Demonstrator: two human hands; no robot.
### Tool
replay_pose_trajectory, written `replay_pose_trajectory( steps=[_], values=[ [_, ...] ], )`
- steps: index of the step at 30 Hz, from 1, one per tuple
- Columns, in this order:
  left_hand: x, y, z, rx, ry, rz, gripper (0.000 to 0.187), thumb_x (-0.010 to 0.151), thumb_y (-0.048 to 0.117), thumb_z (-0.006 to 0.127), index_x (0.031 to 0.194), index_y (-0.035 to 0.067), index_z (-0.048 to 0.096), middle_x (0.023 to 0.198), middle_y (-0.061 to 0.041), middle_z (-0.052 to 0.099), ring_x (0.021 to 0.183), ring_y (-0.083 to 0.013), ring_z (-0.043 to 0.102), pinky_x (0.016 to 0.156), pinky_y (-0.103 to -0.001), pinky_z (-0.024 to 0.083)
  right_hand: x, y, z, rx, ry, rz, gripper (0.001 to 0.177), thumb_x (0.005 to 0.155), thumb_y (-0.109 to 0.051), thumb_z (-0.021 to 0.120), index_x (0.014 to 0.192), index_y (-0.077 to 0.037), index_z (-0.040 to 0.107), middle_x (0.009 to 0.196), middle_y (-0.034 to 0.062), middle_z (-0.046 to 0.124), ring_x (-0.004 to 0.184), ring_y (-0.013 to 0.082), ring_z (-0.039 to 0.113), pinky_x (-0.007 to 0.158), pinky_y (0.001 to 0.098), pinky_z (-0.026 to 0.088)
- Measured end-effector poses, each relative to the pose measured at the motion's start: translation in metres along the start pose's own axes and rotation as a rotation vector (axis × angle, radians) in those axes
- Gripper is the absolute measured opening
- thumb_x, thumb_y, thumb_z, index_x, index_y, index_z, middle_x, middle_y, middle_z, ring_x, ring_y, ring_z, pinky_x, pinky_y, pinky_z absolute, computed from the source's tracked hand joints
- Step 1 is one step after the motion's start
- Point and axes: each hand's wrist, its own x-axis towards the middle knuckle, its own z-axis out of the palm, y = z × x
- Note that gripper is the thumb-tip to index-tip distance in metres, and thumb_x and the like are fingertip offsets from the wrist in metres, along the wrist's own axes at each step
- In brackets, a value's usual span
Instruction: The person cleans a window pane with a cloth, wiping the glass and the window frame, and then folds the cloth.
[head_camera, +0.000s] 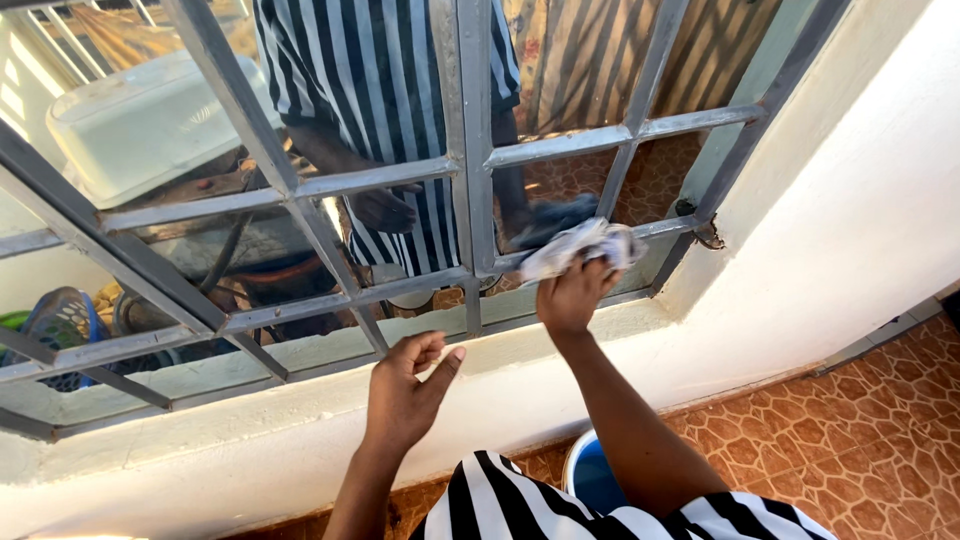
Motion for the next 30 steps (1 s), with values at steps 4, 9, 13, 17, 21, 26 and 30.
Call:
replay_pose_trajectory(
  steps=[4, 9, 13, 17, 21, 26, 30],
  values=[
    [0.01, 0.004, -0.002, 0.0, 0.019, 0.031, 0.05, 0.089, 0.036, 0.076, 0.121, -0.001, 0.069, 0.113, -0.019, 0.074, 0.104, -0.0257, 0.075, 0.089, -0.038, 0.061, 0.003, -0.039, -0.009, 0.119, 0.151, -0.045, 0.058, 0.105, -0.04, 0.049, 0.145, 0.002, 0.052, 0.154, 0.0377, 0.04, 0.153, 0.0506, 0.022, 0.124, 0.0689, 0.013],
    [0.019, 0.011, -0.004, -0.018, -0.002, 0.049, 0.051, 0.088, 0.038, 0.075, 0.121, -0.001, 0.07, 0.111, -0.019, 0.075, 0.104, -0.025, 0.076, 0.089, -0.037, 0.062, -0.009, -0.041, -0.017, 0.13, -0.186, -0.034, 0.055, 0.105, -0.037, 0.046, 0.145, -0.001, 0.05, 0.147, 0.0279, 0.042, 0.151, 0.0452, 0.029, 0.129, 0.0698, 0.013],
    [0.017, 0.003, -0.004, -0.084, -0.003, 0.064, 0.05, 0.09, 0.036, 0.075, 0.12, -0.003, 0.069, 0.11, -0.02, 0.075, 0.105, -0.025, 0.076, 0.091, -0.036, 0.062, 0.002, -0.028, -0.018, 0.029, -0.155, 0.308, 0.05, 0.104, -0.027, 0.045, 0.148, -0.004, 0.052, 0.143, 0.0283, 0.047, 0.148, 0.0466, 0.033, 0.127, 0.0705, 0.011],
    [0.014, 0.003, 0.008, -0.096, -0.036, -0.004, 0.048, 0.09, 0.034, 0.075, 0.12, -0.003, 0.069, 0.11, -0.02, 0.075, 0.103, -0.0249, 0.076, 0.091, -0.036, 0.062, -0.009, -0.075, -0.01, -0.018, 0.076, 0.028, 0.064, 0.1, -0.031, 0.049, 0.15, 0.01, 0.044, 0.15, 0.0368, 0.043, 0.144, 0.0557, 0.032, 0.12, 0.0682, 0.013],
    [0.009, 0.007, 0.01, -0.077, -0.088, 0.059, 0.048, 0.089, 0.033, 0.075, 0.12, -0.003, 0.069, 0.109, -0.02, 0.075, 0.102, -0.025, 0.076, 0.091, -0.036, 0.062, -0.02, -0.063, -0.017, 0.105, -0.035, -0.058, 0.057, 0.102, -0.031, 0.054, 0.143, 0.007, 0.047, 0.142, 0.0356, 0.043, 0.139, 0.0544, 0.036, 0.12, 0.0676, 0.017],
    [0.003, -0.002, 0.004, -0.086, -0.083, -0.02, 0.048, 0.09, 0.034, 0.074, 0.12, -0.003, 0.068, 0.108, -0.019, 0.076, 0.101, -0.0243, 0.077, 0.089, -0.036, 0.064, -0.005, -0.021, -0.016, 0.039, -0.015, 0.347, 0.055, 0.106, -0.024, 0.05, 0.146, 0.013, 0.046, 0.147, 0.0406, 0.038, 0.14, 0.0577, 0.031, 0.119, 0.0674, 0.021],
    [0.006, -0.003, 0.011, -0.126, -0.118, -0.046, 0.049, 0.091, 0.033, 0.073, 0.122, -0.005, 0.067, 0.107, -0.019, 0.076, 0.1, -0.0245, 0.077, 0.089, -0.036, 0.064, -0.023, -0.072, -0.013, 0.035, -0.107, 0.158, 0.051, 0.099, -0.026, 0.056, 0.135, 0.01, 0.055, 0.144, 0.0395, 0.039, 0.138, 0.0564, 0.03, 0.113, 0.0663, 0.023]
  ],
)
